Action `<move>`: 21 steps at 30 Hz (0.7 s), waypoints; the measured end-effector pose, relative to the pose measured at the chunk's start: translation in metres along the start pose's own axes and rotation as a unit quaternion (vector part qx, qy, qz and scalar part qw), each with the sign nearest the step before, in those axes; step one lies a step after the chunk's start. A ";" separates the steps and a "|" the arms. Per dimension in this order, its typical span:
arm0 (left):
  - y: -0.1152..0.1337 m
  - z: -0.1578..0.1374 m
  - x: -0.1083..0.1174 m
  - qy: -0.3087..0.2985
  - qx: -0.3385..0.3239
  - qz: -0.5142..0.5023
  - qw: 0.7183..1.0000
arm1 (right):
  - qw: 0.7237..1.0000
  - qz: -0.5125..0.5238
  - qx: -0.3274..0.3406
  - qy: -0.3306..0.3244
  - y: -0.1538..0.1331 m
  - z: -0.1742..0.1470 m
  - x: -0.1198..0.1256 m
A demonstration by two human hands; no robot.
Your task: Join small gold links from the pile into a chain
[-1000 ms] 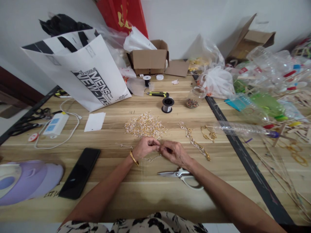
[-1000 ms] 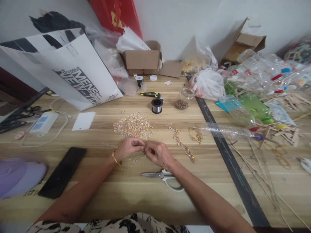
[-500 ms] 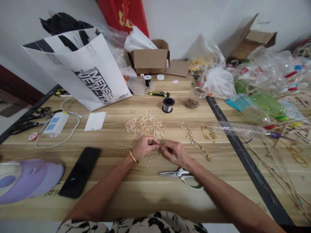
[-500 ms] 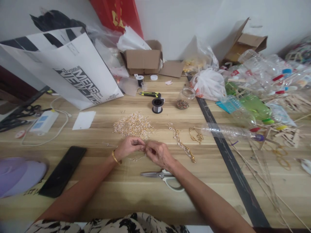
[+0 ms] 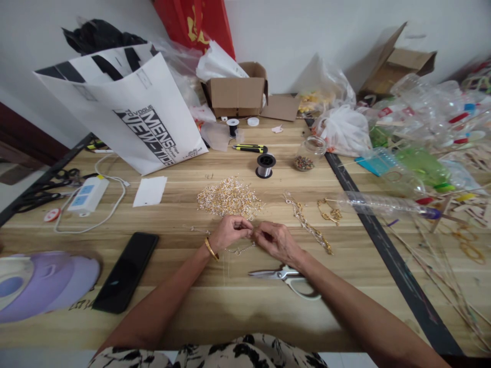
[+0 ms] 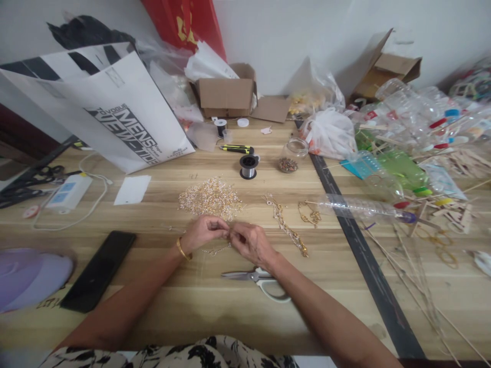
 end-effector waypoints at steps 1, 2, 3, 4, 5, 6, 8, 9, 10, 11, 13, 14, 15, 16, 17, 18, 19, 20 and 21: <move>0.000 0.000 0.000 0.001 -0.001 0.001 1.000 | 1.000 -0.002 -0.001 0.000 0.000 0.000 0.000; 0.000 0.000 0.000 0.001 -0.002 0.001 1.000 | 1.000 -0.004 -0.001 0.000 0.000 0.000 0.000; 0.000 0.000 0.000 0.002 -0.002 0.002 1.000 | 1.000 -0.005 -0.002 -0.001 0.000 0.000 0.000; 0.001 0.000 -0.001 0.002 -0.001 0.002 1.000 | 1.000 -0.007 -0.002 -0.002 0.000 -0.001 0.000; 0.001 0.000 -0.001 0.003 0.000 0.002 1.000 | 1.000 -0.008 -0.003 -0.003 0.000 -0.001 0.000; 0.001 0.000 -0.001 0.005 0.001 0.001 1.000 | 1.000 -0.009 -0.004 -0.005 0.000 -0.001 0.000; 0.001 0.000 -0.001 0.007 0.003 -0.001 1.000 | 1.000 -0.010 -0.005 -0.008 0.001 -0.001 0.000; 0.001 0.000 -0.001 0.009 0.004 -0.001 1.000 | 1.000 -0.010 -0.006 -0.009 0.001 -0.001 0.000; 0.001 0.000 -0.001 0.009 0.004 0.000 1.000 | 1.000 -0.011 -0.008 -0.009 0.001 -0.001 0.000; 0.001 0.000 -0.001 0.009 0.004 0.000 1.000 | 1.000 -0.012 -0.009 -0.008 0.001 -0.001 -0.001; 0.001 0.000 -0.001 0.006 0.004 0.000 1.000 | 1.000 -0.012 -0.011 -0.006 0.002 0.000 -0.001; 0.002 0.000 -0.002 0.004 0.004 -0.001 1.000 | 1.000 -0.011 -0.012 -0.006 0.002 0.000 -0.001; 0.002 0.000 -0.002 0.003 0.003 -0.003 1.000 | 1.000 -0.009 -0.012 -0.007 0.002 0.000 -0.001; 0.002 0.000 -0.002 0.002 0.003 -0.005 1.000 | 1.000 -0.007 -0.011 -0.009 0.002 0.000 -0.001; 0.002 0.000 -0.002 0.002 0.003 -0.005 1.000 | 1.000 -0.006 -0.011 -0.010 0.003 0.000 -0.001; 0.002 0.001 -0.002 0.001 0.002 -0.004 1.000 | 1.000 -0.005 -0.012 -0.012 0.002 0.000 -0.001; 0.002 0.001 -0.002 0.002 0.002 -0.003 1.000 | 1.000 -0.003 -0.013 -0.014 0.002 0.000 -0.001; 0.001 0.001 -0.002 0.001 0.001 -0.003 1.000 | 1.000 -0.003 -0.014 -0.014 0.002 0.000 -0.001; 0.001 0.001 -0.003 -0.001 0.000 -0.002 1.000 | 1.000 -0.003 -0.014 -0.012 0.002 0.001 -0.001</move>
Point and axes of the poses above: each hand's wrist, its own z-axis towards the middle knuckle, its own x-axis out of the back of the hand, y = z × x, the point moved 5 cm from there along z, towards the middle knuckle, and after that the axes turned 11 degrees about -x, right-handed, at the moved point
